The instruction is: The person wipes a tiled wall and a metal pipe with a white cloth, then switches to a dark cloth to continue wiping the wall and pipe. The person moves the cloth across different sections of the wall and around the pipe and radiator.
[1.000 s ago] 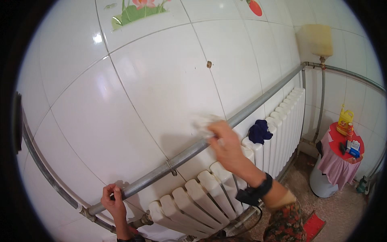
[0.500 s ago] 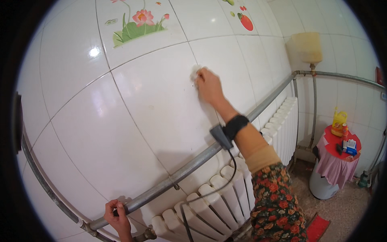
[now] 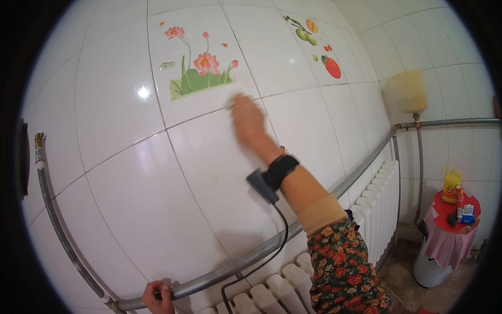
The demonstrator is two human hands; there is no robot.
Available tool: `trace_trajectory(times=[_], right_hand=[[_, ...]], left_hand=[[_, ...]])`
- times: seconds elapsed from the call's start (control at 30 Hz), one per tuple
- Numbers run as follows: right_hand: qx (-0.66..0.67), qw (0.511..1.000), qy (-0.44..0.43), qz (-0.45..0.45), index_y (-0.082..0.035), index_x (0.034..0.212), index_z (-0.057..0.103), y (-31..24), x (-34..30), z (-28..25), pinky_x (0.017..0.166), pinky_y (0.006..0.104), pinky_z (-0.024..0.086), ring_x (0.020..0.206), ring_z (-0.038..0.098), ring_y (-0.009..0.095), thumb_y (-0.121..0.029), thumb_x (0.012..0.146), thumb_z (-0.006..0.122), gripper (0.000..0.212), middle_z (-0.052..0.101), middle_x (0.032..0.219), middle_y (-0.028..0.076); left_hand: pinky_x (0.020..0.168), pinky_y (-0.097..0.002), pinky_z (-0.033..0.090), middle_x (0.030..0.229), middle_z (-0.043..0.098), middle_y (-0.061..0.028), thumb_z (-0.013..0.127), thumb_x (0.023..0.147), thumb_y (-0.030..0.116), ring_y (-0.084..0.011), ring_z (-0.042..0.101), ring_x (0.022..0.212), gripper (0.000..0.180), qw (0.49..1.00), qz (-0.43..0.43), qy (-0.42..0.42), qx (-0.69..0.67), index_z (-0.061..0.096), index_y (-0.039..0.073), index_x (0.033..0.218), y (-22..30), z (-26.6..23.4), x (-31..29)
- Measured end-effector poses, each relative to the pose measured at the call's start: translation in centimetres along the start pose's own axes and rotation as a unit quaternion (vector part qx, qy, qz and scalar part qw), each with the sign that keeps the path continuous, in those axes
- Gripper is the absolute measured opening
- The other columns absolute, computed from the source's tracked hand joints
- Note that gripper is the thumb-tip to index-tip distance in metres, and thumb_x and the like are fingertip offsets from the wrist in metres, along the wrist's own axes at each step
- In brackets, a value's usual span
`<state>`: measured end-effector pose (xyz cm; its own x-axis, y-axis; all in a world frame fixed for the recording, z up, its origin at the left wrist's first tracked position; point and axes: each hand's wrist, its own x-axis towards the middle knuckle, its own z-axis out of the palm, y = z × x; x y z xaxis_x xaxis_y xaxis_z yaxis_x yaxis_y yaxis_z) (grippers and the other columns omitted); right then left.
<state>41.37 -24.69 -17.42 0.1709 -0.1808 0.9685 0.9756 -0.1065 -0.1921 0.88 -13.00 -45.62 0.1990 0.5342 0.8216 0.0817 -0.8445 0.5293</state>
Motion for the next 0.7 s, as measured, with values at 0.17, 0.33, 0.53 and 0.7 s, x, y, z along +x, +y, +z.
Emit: trace_trajectory(times=[0.17, 0.33, 0.53, 0.7], right_hand=[[0.103, 0.966, -0.063, -0.230, -0.006, 0.100, 0.054, -2.9, -0.7, 2.2, 0.074, 0.0463, 0.049, 0.085, 0.061, 0.035, -0.004, 0.083, 0.053, 0.017, 0.060, 0.091, 0.014], [-0.028, 0.998, 0.056, -0.029, -0.006, 0.101, 0.059, 5.0, 9.7, 1.1, 0.072, 0.0480, 0.049, 0.086, 0.062, 0.037, -0.014, 0.089, 0.054, 0.015, 0.064, 0.091, 0.016], [-0.014, 0.995, 0.043, -0.087, -0.007, 0.097, 0.056, 2.9, 4.0, 1.0, 0.071, 0.0485, 0.049, 0.085, 0.062, 0.037, -0.009, 0.088, 0.051, 0.011, 0.061, 0.092, 0.016], [-0.026, 0.989, 0.047, -0.141, -0.009, 0.096, 0.056, 4.6, 6.8, 1.0, 0.073, 0.0459, 0.049, 0.086, 0.061, 0.036, -0.009, 0.088, 0.049, 0.011, 0.061, 0.094, 0.015]], left_hand=[[0.058, -0.0272, 0.051, 0.076, 0.066, -0.0081, 0.063, 0.092, 0.017, -0.0135, 0.060, 0.063, 0.021, 1.000, -0.009, -0.007, 0.001, 0.067, -0.001, 0.102, 0.2, 0.0, 0.0], [0.056, -0.0268, 0.051, 0.076, 0.065, -0.0077, 0.062, 0.093, 0.016, -0.0122, 0.060, 0.063, 0.020, 1.000, -0.012, -0.010, -0.024, 0.066, -0.002, 0.100, 0.3, 0.2, 0.1], [0.056, -0.0266, 0.050, 0.075, 0.064, -0.0076, 0.061, 0.094, 0.016, -0.0121, 0.059, 0.063, 0.020, 1.000, -0.012, 0.012, -0.021, 0.064, -0.003, 0.098, -0.3, 0.4, -0.2], [0.054, -0.0278, 0.051, 0.076, 0.065, -0.0089, 0.062, 0.094, 0.016, -0.0131, 0.060, 0.062, 0.019, 0.999, -0.013, 0.023, 0.024, 0.064, -0.002, 0.098, -0.2, 0.5, 0.1]])
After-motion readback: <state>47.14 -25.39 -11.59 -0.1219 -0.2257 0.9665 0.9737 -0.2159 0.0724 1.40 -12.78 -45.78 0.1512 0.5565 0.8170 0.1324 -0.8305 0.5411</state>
